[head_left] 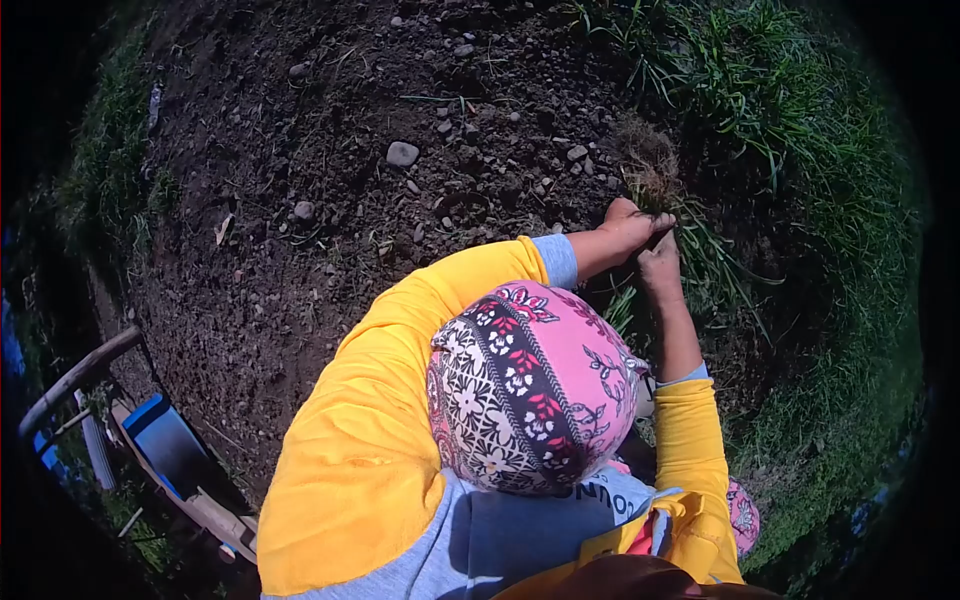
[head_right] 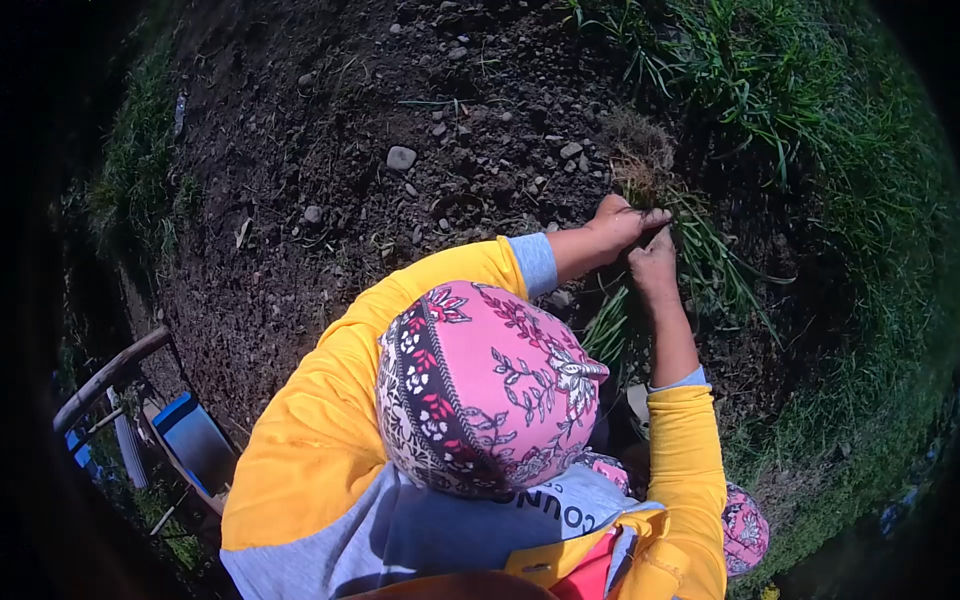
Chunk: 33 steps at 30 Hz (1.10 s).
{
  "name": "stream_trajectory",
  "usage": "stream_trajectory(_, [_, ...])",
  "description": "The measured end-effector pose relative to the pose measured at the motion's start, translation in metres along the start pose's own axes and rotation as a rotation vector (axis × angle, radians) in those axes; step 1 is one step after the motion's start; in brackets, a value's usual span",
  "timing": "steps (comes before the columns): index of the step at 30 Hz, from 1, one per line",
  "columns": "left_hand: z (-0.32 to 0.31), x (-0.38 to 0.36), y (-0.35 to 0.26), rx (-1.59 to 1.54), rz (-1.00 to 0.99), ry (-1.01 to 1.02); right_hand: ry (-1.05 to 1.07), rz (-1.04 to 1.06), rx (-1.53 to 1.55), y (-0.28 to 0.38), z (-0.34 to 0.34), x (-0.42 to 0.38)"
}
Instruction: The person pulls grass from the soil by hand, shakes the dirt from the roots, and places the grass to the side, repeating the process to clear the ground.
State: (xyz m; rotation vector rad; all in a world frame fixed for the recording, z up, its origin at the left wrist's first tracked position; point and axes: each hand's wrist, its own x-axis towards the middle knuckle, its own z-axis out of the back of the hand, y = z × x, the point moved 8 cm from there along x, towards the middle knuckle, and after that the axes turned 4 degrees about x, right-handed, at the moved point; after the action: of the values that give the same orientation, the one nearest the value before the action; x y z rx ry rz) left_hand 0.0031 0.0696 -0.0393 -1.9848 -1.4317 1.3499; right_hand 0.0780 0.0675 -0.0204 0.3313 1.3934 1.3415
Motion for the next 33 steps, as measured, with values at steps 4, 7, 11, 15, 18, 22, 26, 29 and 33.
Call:
stream_trajectory(4, [0.016, 0.003, -0.016, -0.105, -0.065, -0.048, -0.03, 0.18, -0.195, 0.018, -0.002, -0.004])
stream_trajectory(7, [0.039, 0.007, -0.045, -0.019, -0.173, -0.108, -0.014, 0.269, -0.322, 0.061, -0.014, -0.019])
stream_trajectory(11, [0.061, 0.002, -0.072, -0.222, -0.288, -0.123, 0.119, 0.388, -0.125, 0.105, -0.02, -0.037])
stream_trajectory(15, [0.116, -0.022, -0.079, -0.119, -0.244, -0.268, 0.188, 0.041, 0.15, 0.089, 0.017, -0.024])
stream_trajectory(18, [0.17, -0.055, -0.077, -0.094, -0.223, -0.48, 0.167, 0.048, 0.12, 0.057, 0.059, 0.012])
stream_trajectory(22, [0.293, -0.156, -0.148, -0.123, -0.258, -0.739, 0.202, -0.018, 0.021, 0.031, 0.104, 0.034])
stream_trajectory(26, [0.482, -0.373, -0.392, -0.035, -0.755, -1.417, 0.068, -0.136, 0.229, 0.03, 0.143, 0.032])
stream_trajectory(29, [0.414, -0.487, -0.446, -0.118, -0.743, -1.951, -0.058, -0.171, 0.115, -0.007, 0.178, 0.037])
stream_trajectory(33, [0.408, -0.413, -0.482, 1.115, -0.537, -1.509, -0.002, -0.078, -0.138, -0.041, 0.188, 0.03])
